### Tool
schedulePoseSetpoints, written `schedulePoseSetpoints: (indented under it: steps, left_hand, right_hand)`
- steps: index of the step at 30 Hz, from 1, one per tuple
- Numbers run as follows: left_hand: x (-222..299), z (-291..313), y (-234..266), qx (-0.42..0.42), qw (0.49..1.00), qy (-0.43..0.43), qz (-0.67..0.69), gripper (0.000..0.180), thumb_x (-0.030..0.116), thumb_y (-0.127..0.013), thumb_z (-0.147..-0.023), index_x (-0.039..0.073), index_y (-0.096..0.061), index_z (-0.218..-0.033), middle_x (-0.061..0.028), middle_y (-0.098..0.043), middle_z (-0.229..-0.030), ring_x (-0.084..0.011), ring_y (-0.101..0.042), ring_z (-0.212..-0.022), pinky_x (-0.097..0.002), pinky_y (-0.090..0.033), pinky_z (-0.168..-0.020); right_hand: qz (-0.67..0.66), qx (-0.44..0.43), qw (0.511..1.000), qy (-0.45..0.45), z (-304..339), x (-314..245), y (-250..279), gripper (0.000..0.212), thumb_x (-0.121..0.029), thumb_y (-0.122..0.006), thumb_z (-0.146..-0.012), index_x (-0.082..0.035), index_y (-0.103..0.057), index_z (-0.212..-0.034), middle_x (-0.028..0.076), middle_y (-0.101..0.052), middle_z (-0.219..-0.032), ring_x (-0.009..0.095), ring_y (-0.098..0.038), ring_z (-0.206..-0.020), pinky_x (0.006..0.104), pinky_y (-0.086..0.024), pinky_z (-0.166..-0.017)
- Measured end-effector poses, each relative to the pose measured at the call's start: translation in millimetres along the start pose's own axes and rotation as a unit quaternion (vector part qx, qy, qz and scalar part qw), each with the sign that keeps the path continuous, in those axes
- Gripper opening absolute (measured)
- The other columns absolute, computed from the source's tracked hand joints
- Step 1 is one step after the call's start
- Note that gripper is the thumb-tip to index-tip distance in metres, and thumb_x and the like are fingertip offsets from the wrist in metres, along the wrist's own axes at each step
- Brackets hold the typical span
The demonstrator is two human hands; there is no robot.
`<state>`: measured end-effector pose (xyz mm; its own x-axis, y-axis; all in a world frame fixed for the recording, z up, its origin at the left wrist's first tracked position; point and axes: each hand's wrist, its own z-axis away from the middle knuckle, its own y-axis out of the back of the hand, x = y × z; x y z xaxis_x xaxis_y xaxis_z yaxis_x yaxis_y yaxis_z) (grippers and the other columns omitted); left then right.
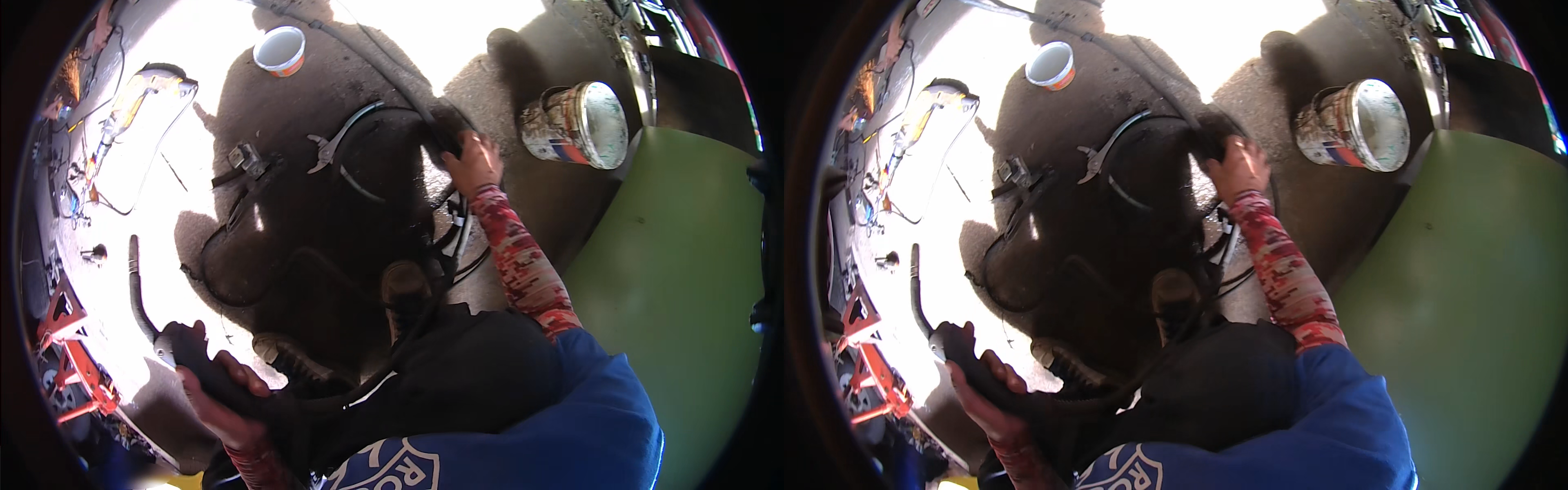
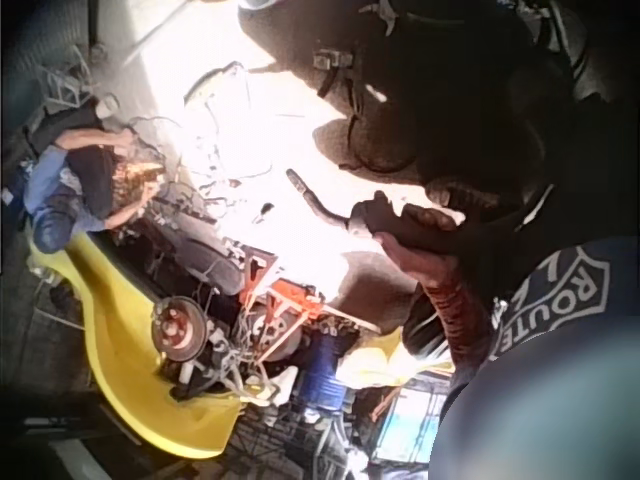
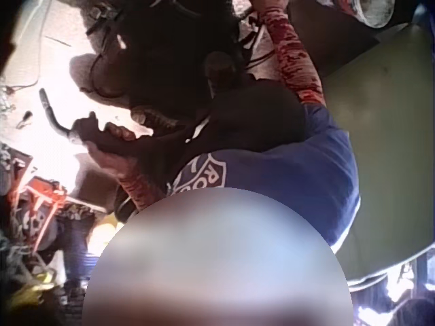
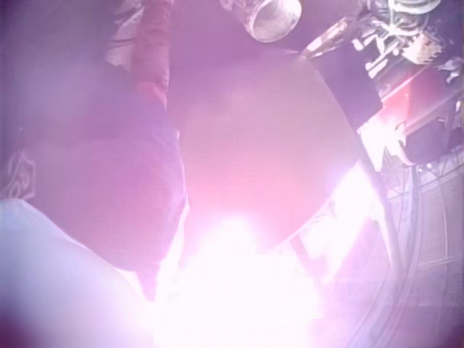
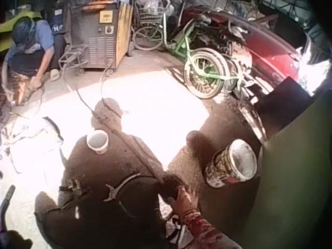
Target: The person walks through a cluttered auto repair shop, picks up a cup, and then sits on the floor to weld a metal part. They use a welding torch to join metal pieces, creating visible sparks.
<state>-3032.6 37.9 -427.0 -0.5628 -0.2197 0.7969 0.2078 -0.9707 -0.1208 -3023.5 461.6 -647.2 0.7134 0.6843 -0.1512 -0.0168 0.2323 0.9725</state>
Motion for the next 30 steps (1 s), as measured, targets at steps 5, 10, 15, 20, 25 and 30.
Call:
schedulePoseSetpoints:
  steps: [5,10,15,20,25,30]
  left_hand:
    - [6,-13,9,0.042,0.992,-0.024,0.121,0.075,0.061,-0.039,-0.104,0.006,-0.033,-0.154,-0.0034,-0.045,-0.071,-0.0142,-0.046,-0.047,-0.0295,-0.041,-0.042]
    - [2,-16,30,-0.033,0.993,-0.033,0.107,0.076,0.062,-0.039,-0.104,0.006,-0.032,-0.155,-0.0041,-0.044,-0.072,-0.0148,-0.045,-0.046,-0.0308,-0.040,-0.043]
    - [-10,-14,37,-0.022,0.992,-0.028,0.119,0.076,0.063,-0.040,-0.103,0.006,-0.035,-0.153,-0.0042,-0.044,-0.072,-0.0157,-0.046,-0.047,-0.0316,-0.040,-0.043]
    - [-23,-12,46,0.050,0.990,0.034,0.125,0.069,0.060,-0.044,-0.102,0.009,-0.041,-0.150,-0.0024,-0.047,-0.074,-0.0129,-0.048,-0.053,-0.0292,-0.042,-0.048]
    - [-57,-4,41,-0.006,0.997,0.073,-0.017,0.062,0.053,-0.039,-0.103,0.011,-0.044,-0.149,-0.0052,-0.056,-0.077,-0.0164,-0.058,-0.056,-0.0299,-0.051,-0.051]
    - [-59,1,36,-0.079,0.995,0.057,-0.012,0.056,0.044,-0.047,-0.103,0.003,-0.043,-0.141,-0.0075,-0.056,-0.079,-0.0167,-0.060,-0.058,-0.0297,-0.052,-0.053]
  right_hand:
    - [-0.017,-0.097,0.994,-0.043,14,41,-28,0.068,-0.036,-0.078,-0.081,-0.005,-0.051,-0.135,0.027,-0.070,-0.110,0.044,-0.068,-0.105,0.0480,-0.053,-0.097]
    - [-0.468,-0.177,0.860,-0.099,-5,101,26,0.054,-0.029,-0.073,-0.091,-0.002,-0.055,-0.133,0.009,-0.068,-0.085,0.020,-0.064,-0.063,0.0323,-0.051,-0.058]
    - [-0.405,-0.157,0.888,-0.149,8,119,51,0.053,-0.026,-0.068,-0.095,-0.004,-0.052,-0.140,0.004,-0.065,-0.086,0.018,-0.063,-0.066,0.0316,-0.049,-0.058]
    - [0.078,0.069,0.990,0.098,44,40,21,0.043,-0.015,-0.065,-0.089,-0.012,-0.061,-0.132,0.013,-0.068,-0.112,0.036,-0.060,-0.117,0.0496,-0.050,-0.095]
    - [-0.034,-0.079,0.927,0.366,3,-84,11,0.026,-0.016,-0.067,-0.087,-0.010,-0.068,-0.113,0.011,-0.066,-0.119,0.031,-0.058,-0.119,0.0478,-0.048,-0.096]
    - [0.222,-0.063,0.796,0.560,-61,-158,-9,0.026,-0.010,-0.065,-0.086,-0.008,-0.067,-0.112,0.010,-0.064,-0.117,0.028,-0.057,-0.119,0.0436,-0.046,-0.100]
